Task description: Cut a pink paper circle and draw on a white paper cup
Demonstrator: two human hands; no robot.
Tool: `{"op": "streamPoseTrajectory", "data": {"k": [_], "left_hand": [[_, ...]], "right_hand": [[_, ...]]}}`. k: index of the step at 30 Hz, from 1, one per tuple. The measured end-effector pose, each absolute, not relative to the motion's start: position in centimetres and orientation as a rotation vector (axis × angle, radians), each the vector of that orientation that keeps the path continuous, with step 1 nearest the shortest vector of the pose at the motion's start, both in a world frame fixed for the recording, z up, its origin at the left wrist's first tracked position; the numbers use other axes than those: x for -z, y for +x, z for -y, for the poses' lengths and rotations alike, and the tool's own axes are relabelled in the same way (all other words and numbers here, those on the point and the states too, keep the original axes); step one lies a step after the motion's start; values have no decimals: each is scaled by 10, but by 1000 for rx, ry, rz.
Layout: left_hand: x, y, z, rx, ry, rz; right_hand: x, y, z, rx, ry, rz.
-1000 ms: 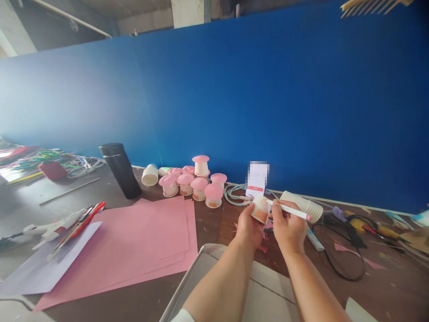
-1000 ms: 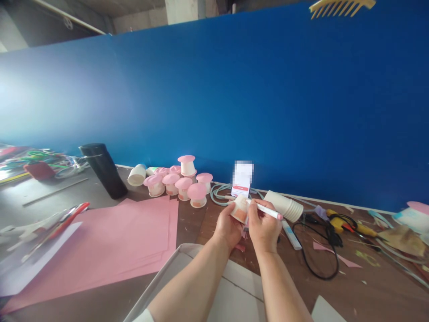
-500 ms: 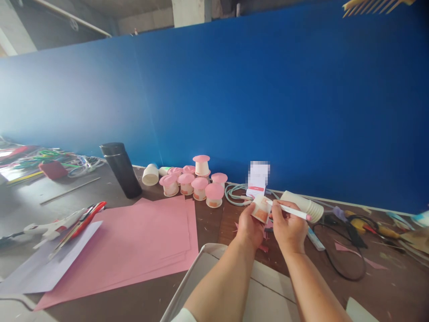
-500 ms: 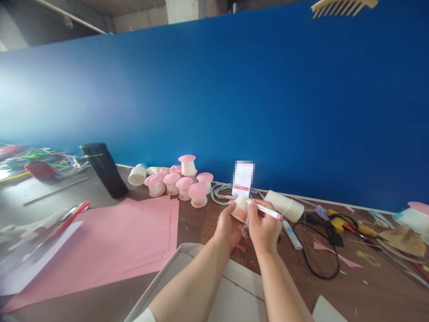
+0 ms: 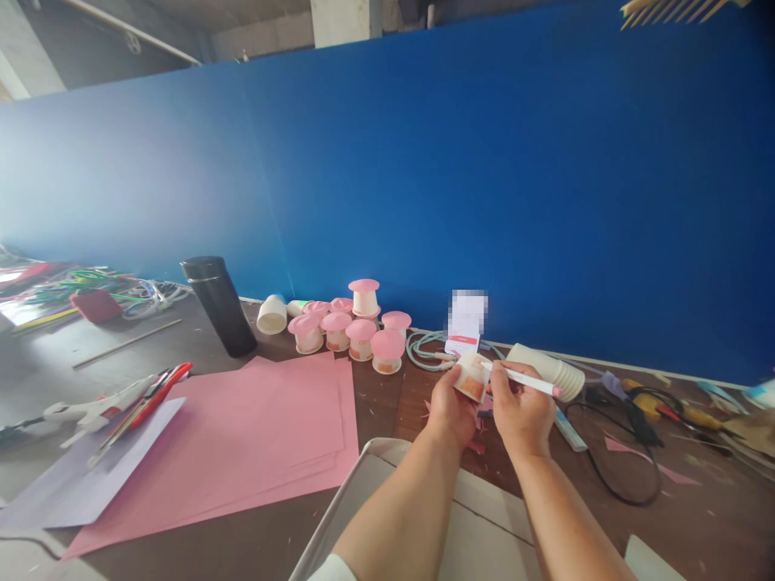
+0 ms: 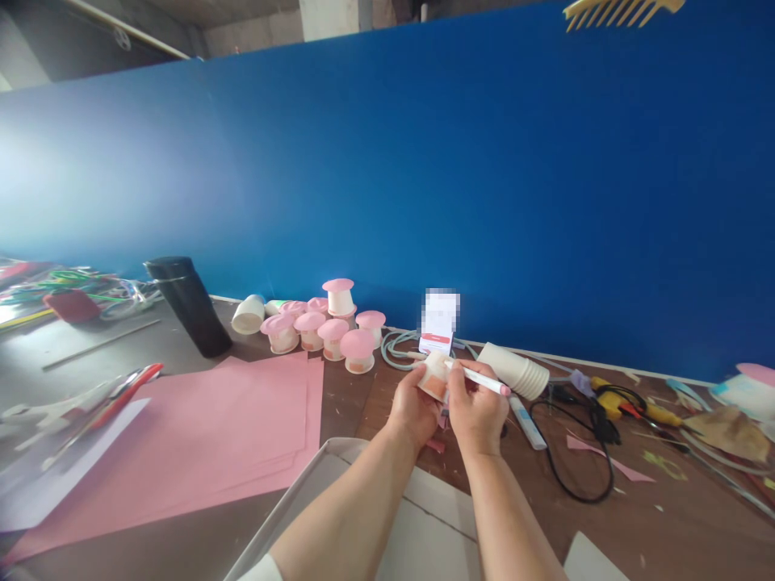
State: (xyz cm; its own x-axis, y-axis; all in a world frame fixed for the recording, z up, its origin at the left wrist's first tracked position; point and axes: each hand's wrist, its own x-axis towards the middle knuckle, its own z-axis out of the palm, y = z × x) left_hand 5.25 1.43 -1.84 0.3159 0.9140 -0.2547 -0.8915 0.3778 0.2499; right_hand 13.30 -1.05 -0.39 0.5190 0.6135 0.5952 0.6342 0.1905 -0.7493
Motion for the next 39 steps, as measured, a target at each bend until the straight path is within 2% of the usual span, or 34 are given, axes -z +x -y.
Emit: {"op": "streamPoseTrajectory", "data": {"k": [39], "left_hand": [[18,51,-15,-1180,45,-420]], "right_hand": [[6,131,10,52,-1485,1159]]}}
